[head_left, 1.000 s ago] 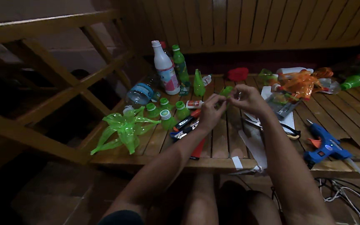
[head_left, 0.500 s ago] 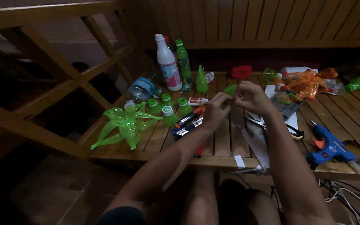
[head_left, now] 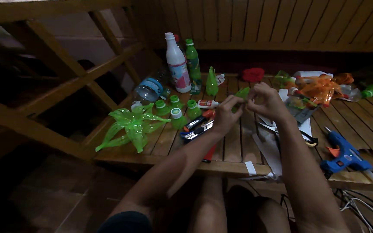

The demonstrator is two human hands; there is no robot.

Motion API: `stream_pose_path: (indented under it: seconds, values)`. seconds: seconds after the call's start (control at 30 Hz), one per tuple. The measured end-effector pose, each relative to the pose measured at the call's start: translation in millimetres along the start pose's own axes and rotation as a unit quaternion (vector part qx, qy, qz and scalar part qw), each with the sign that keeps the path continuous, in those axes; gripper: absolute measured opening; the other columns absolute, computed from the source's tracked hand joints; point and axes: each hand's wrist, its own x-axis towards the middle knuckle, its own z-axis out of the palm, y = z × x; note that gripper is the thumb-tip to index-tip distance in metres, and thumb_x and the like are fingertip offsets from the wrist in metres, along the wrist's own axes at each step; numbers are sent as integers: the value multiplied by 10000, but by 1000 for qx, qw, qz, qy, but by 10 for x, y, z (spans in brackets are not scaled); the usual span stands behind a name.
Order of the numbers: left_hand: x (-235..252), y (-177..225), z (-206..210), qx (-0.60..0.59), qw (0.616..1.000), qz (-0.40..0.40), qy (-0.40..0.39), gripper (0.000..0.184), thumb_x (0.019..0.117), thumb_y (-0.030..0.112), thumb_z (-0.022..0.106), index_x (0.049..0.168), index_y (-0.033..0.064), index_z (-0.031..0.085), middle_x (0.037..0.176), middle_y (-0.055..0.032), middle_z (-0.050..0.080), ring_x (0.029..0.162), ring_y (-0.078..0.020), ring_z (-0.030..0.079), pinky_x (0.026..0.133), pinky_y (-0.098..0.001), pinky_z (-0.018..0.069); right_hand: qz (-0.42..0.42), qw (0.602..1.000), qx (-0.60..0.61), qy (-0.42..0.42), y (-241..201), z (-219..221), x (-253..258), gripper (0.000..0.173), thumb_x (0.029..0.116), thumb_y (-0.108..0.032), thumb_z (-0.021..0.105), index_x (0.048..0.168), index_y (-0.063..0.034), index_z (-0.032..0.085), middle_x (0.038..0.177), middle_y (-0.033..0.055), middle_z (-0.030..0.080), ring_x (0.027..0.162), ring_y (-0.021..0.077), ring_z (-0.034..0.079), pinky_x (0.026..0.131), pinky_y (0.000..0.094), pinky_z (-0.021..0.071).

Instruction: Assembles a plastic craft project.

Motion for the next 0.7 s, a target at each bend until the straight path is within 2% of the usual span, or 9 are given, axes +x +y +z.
stream_pose_path:
  seconds: [0.17, 0.3, 0.37, 0.4, 0.47, 0.5, 0.53, 0.63, 0.7]
  values:
    - [-7, -2, 6, 2, 1000, 11, -6, 157, 900, -37, 690, 1053, -64, 706, 1050, -193, 698, 907, -220, 697, 814, -315, 582, -18, 1000, 1, 1, 1, 12, 12, 144, 852, -116, 655, 789, 13, 660, 797, 126, 641, 813, 241, 602, 811, 419, 459]
    - [0, 7, 0, 3, 1000, -1, -4, 149, 920, -19, 684, 1058, -71, 703, 1061, -196, 697, 914, -224, 697, 817, -318, 581, -11, 1000, -9, 3, 10, 19, 2, 144, 874, -127, 645, 837, 0, 700, 844, 128, 673, 860, 272, 617, 788, 439, 470]
    - [3, 18, -9, 2, 1000, -22, -4, 149, 936, -3, 676, 1064, -75, 703, 1060, -200, 696, 915, -226, 695, 819, -318, 579, 7, 1000, -1, 11, -17, 1, 1, 218, 916, -146, 612, 973, 31, 726, 928, 170, 688, 902, 299, 637, 787, 465, 497]
    - [4, 26, -17, 1, 999, -34, -10, 148, 952, 14, 665, 1067, -72, 697, 1058, -199, 689, 909, -225, 692, 812, -320, 580, 23, 999, 13, 22, -40, -25, 4, 300, 947, -162, 574, 1108, 51, 711, 1005, 187, 688, 915, 266, 650, 798, 426, 530]
    - [3, 20, -22, -4, 998, -53, -15, 160, 976, 53, 649, 1075, -64, 696, 1062, -196, 686, 906, -220, 695, 808, -327, 585, 59, 994, 61, 67, -80, -82, 18, 474, 1028, -232, 477, 1402, 45, 567, 1126, 160, 668, 910, 132, 629, 794, 294, 534]
    - [4, 21, -28, -6, 998, -59, -15, 170, 979, 59, 642, 1081, -65, 695, 1066, -197, 691, 914, -220, 697, 814, -330, 584, 68, 989, 82, 105, -79, -92, 23, 492, 1047, -253, 465, 1433, 46, 526, 1118, 137, 660, 872, 86, 606, 763, 254, 518]
    - [8, 31, -39, -10, 998, -68, -14, 177, 984, 62, 633, 1089, -68, 691, 1070, -199, 696, 922, -220, 696, 823, -334, 580, 74, 983, 94, 140, -71, -95, 21, 449, 1051, -243, 483, 1385, 53, 528, 1096, 108, 644, 845, 49, 594, 740, 223, 513]
    - [28, 17, -57, -23, 997, -74, 2, 186, 998, 85, 630, 1095, -66, 680, 1039, -179, 702, 896, -190, 690, 813, -311, 574, 95, 967, 85, 219, -85, -61, 17, 179, 1039, -138, 550, 1076, 37, 561, 888, 0, 595, 729, -50, 551, 675, 127, 483]
    - [43, -34, -45, -45, 996, -76, 13, 192, 992, 92, 634, 1088, -65, 686, 1026, -167, 705, 890, -159, 689, 806, -282, 572, 122, 964, 45, 233, -113, -42, 13, 211, 1057, -145, 532, 1007, 47, 605, 805, -4, 578, 675, -57, 510, 646, 114, 441]
